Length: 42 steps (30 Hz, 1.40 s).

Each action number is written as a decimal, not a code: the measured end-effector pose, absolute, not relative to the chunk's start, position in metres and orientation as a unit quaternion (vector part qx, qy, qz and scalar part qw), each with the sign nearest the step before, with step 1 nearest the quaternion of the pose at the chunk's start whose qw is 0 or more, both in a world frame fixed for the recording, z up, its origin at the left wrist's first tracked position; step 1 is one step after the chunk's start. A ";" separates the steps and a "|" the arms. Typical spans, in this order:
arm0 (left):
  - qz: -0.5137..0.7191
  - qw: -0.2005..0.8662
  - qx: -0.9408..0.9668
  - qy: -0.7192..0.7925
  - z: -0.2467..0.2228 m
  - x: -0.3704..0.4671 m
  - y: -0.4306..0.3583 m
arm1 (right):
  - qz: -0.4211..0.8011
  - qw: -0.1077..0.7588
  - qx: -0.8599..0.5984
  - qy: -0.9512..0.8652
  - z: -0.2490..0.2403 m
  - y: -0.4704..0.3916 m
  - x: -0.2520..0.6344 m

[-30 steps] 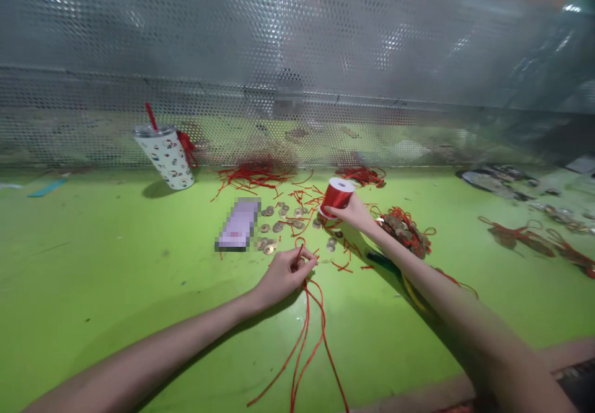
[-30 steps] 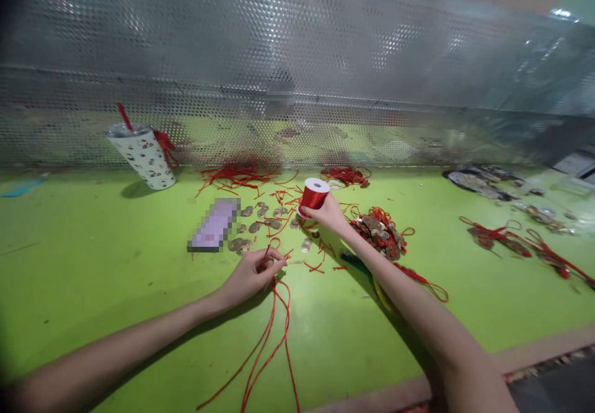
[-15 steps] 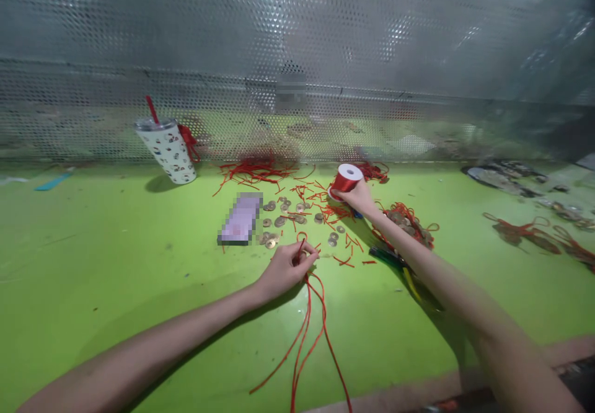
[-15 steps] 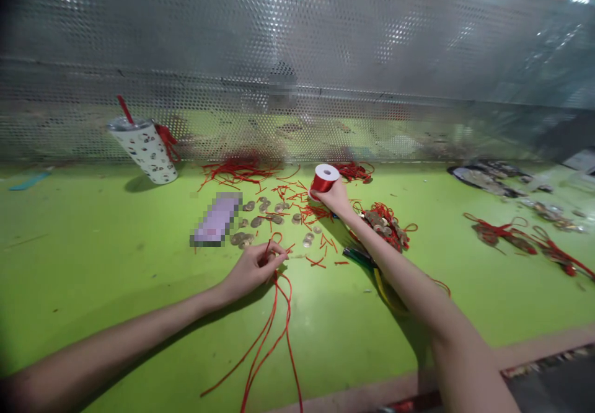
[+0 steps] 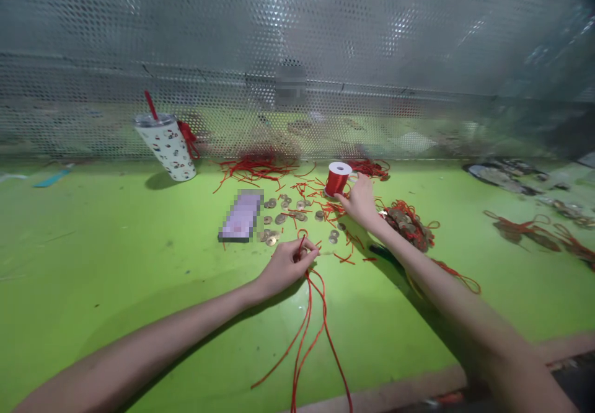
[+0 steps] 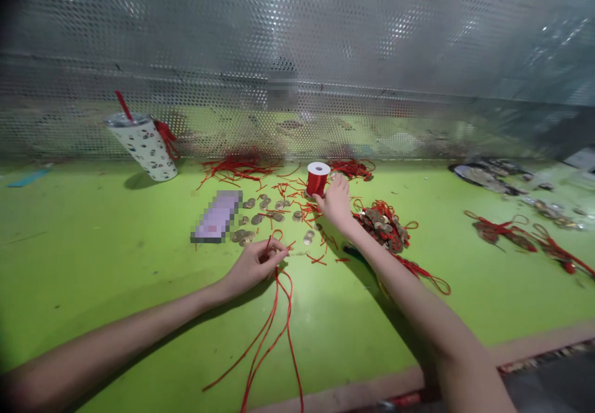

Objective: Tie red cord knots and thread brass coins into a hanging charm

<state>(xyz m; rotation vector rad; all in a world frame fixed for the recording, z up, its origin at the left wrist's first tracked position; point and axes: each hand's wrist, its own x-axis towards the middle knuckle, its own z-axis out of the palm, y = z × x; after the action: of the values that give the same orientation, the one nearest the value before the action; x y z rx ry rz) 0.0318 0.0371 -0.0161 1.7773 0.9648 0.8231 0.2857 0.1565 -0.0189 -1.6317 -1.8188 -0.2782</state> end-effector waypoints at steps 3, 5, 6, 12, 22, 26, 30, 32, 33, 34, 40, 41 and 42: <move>0.334 0.467 0.720 0.390 -0.016 0.032 0.038 | -0.093 0.313 -0.579 -0.747 -0.013 0.134 0.269; 0.336 0.465 0.720 0.390 -0.015 0.032 0.038 | -0.018 0.268 -0.527 -0.806 -0.013 0.129 0.253; 0.338 0.465 0.720 0.389 -0.014 0.032 0.038 | 0.013 0.247 -0.510 -0.824 -0.014 0.129 0.245; 0.342 0.467 0.715 0.391 -0.013 0.033 0.037 | 0.044 0.200 -0.505 -0.838 -0.023 0.145 0.211; 0.346 0.468 0.715 0.389 -0.013 0.033 0.037 | 0.008 0.133 -0.526 -0.840 -0.020 0.150 0.197; 0.344 0.464 0.716 0.391 -0.015 0.033 0.038 | -0.001 0.137 -0.533 -0.835 -0.013 0.151 0.199; 0.345 0.461 0.717 0.394 -0.016 0.033 0.038 | -0.019 0.166 -0.554 -0.815 0.006 0.152 0.225; 0.343 0.465 0.716 0.392 -0.016 0.033 0.038 | -0.035 0.177 -0.574 -0.798 0.015 0.151 0.243; 0.344 0.467 0.716 0.389 -0.016 0.033 0.038 | -0.042 0.182 -0.580 -0.793 0.018 0.149 0.249; 0.344 0.469 0.715 0.387 -0.016 0.033 0.038 | -0.043 0.183 -0.581 -0.792 0.019 0.147 0.254; 0.342 0.465 0.715 0.395 -0.016 0.034 0.039 | 0.020 0.188 -0.512 -0.838 0.002 0.138 0.227; 0.344 0.466 0.714 0.394 -0.016 0.034 0.039 | 0.030 0.190 -0.502 -0.843 -0.001 0.140 0.218; 0.345 0.467 0.713 0.393 -0.017 0.034 0.039 | 0.040 0.191 -0.495 -0.847 -0.004 0.142 0.210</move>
<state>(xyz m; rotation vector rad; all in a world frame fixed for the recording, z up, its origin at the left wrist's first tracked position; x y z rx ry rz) 0.0341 0.0386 -0.0167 1.7498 0.9648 0.8457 0.2097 0.1417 -0.0037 -1.3918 -2.3786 0.1112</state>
